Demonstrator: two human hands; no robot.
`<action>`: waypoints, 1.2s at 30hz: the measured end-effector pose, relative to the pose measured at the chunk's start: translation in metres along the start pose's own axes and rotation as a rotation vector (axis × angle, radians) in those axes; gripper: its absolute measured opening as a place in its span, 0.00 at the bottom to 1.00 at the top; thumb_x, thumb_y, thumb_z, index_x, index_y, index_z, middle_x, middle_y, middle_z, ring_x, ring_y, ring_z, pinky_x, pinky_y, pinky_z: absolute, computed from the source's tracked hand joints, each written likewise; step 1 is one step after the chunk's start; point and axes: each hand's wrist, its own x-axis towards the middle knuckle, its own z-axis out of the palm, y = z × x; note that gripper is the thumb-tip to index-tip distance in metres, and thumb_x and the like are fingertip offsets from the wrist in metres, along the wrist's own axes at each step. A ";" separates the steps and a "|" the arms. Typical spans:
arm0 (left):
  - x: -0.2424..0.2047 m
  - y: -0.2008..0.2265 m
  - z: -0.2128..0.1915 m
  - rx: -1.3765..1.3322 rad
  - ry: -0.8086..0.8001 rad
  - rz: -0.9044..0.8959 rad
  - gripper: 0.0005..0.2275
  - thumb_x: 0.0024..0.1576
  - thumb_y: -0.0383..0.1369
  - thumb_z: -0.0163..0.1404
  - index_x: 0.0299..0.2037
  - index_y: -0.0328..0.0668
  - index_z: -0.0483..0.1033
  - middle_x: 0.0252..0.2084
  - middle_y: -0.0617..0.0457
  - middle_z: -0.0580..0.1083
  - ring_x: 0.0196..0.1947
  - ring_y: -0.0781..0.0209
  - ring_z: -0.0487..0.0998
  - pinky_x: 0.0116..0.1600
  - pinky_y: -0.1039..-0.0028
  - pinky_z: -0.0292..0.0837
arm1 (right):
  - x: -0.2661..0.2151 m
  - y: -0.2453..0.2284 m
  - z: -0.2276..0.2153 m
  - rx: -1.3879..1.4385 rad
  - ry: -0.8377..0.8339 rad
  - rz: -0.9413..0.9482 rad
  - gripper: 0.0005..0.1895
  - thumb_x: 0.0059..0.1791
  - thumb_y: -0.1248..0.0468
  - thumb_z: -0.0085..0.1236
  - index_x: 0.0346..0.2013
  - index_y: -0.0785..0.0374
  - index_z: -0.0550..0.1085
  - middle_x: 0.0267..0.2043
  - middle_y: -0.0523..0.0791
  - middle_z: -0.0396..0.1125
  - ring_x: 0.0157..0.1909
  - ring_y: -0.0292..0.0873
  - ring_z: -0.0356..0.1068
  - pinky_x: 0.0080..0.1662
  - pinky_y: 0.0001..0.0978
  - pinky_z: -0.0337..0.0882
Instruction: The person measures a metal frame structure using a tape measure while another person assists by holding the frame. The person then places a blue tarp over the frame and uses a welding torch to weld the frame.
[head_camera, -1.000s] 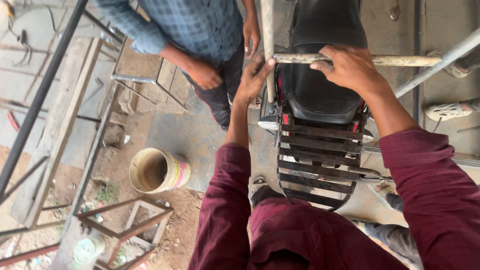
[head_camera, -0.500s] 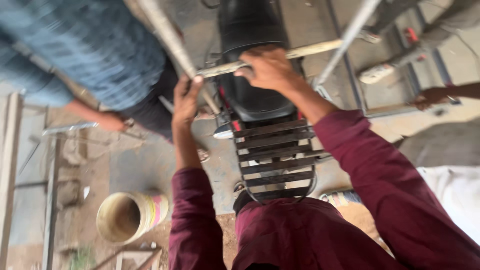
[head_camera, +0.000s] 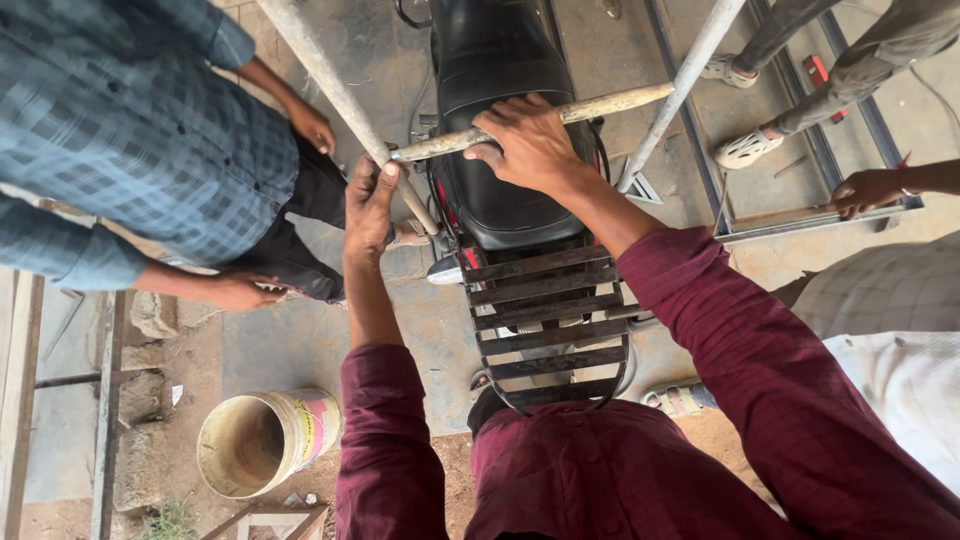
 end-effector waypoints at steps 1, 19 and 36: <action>-0.001 0.001 0.002 0.006 0.009 -0.009 0.18 0.64 0.43 0.56 0.57 0.39 0.74 0.44 0.57 0.74 0.49 0.67 0.72 0.61 0.73 0.66 | -0.001 0.000 0.001 -0.011 0.004 0.001 0.21 0.51 0.45 0.63 0.41 0.61 0.78 0.37 0.46 0.74 0.41 0.47 0.73 0.46 0.42 0.66; -0.001 -0.042 -0.019 -0.044 0.009 -0.042 0.16 0.63 0.36 0.57 0.58 0.38 0.77 0.51 0.58 0.75 0.54 0.66 0.72 0.61 0.73 0.66 | -0.015 -0.007 0.007 0.002 0.208 -0.125 0.17 0.48 0.58 0.73 0.46 0.62 0.76 0.43 0.45 0.72 0.45 0.48 0.69 0.53 0.45 0.65; -0.002 -0.015 -0.006 -0.068 -0.110 -0.082 0.21 0.64 0.43 0.53 0.63 0.40 0.72 0.55 0.56 0.75 0.60 0.63 0.71 0.68 0.69 0.62 | -0.014 -0.005 0.005 -0.003 0.060 -0.040 0.18 0.49 0.55 0.73 0.45 0.63 0.79 0.42 0.47 0.74 0.44 0.48 0.74 0.52 0.43 0.71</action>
